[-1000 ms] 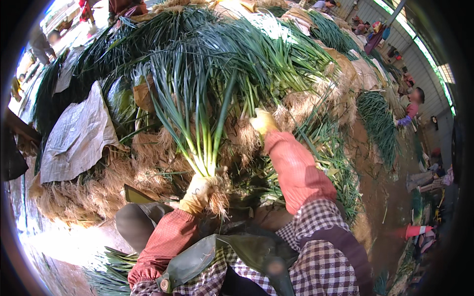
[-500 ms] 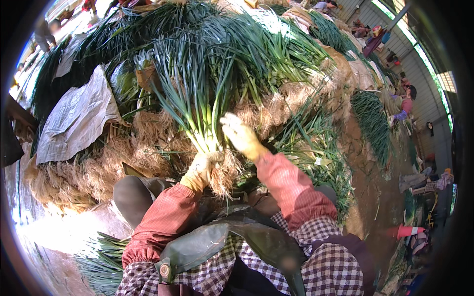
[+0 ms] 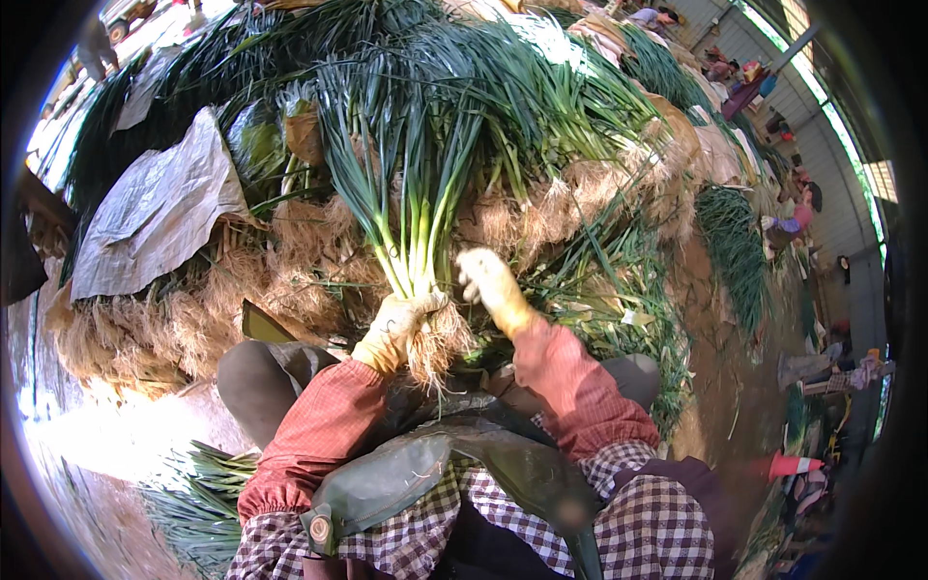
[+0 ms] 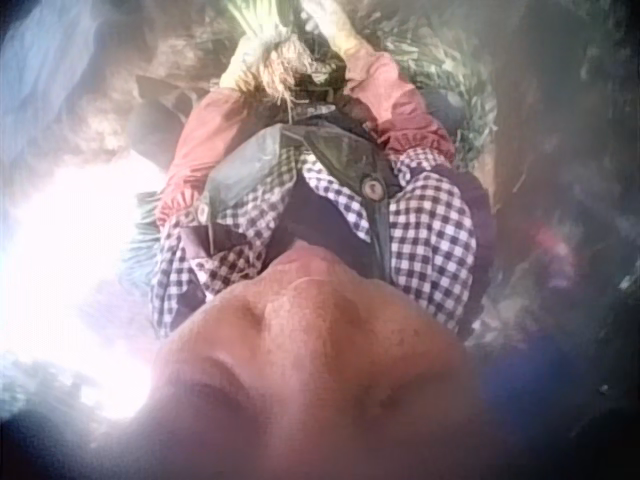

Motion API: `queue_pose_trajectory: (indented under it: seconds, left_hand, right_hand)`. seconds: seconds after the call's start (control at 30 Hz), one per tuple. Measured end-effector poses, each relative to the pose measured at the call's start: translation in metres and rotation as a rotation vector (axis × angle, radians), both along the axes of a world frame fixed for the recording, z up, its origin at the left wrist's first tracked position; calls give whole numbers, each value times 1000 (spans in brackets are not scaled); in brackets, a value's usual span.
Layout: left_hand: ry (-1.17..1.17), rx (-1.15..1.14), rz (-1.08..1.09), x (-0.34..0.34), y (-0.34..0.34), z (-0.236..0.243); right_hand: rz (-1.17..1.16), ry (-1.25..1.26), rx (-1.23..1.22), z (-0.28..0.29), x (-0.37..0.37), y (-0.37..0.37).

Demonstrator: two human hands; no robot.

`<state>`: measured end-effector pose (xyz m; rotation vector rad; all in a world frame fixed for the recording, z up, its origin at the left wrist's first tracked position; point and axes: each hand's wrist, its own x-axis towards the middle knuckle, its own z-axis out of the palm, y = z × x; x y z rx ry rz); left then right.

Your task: The person cleans bunches of scallions by hand, stripping away the outer layers and cleaning the roots while sitting on the ground in a processing facility.

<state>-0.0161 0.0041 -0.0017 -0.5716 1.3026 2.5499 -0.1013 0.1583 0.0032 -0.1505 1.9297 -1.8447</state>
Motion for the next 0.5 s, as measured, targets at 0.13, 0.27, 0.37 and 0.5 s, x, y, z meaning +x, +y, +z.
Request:
queue_pose_trajectory:
  seconds: [0.13, 0.27, 0.37, 0.5]
  left_hand:
    - [40, 320, -69, 8, 12, 19]
    - [28, 248, -39, 7, 9, 8]
    - [-14, 39, 20, 11, -3, -15]
    - [13, 40, -12, -11, 21, -11]
  right_hand:
    - [-25, -382, -308, 10, -43, -1]
    - [-177, -625, -691, -5, -32, -13]
    - [-188, -647, -347, -23, -5, -18]
    - [207, -520, -339, -145, 9, 61]
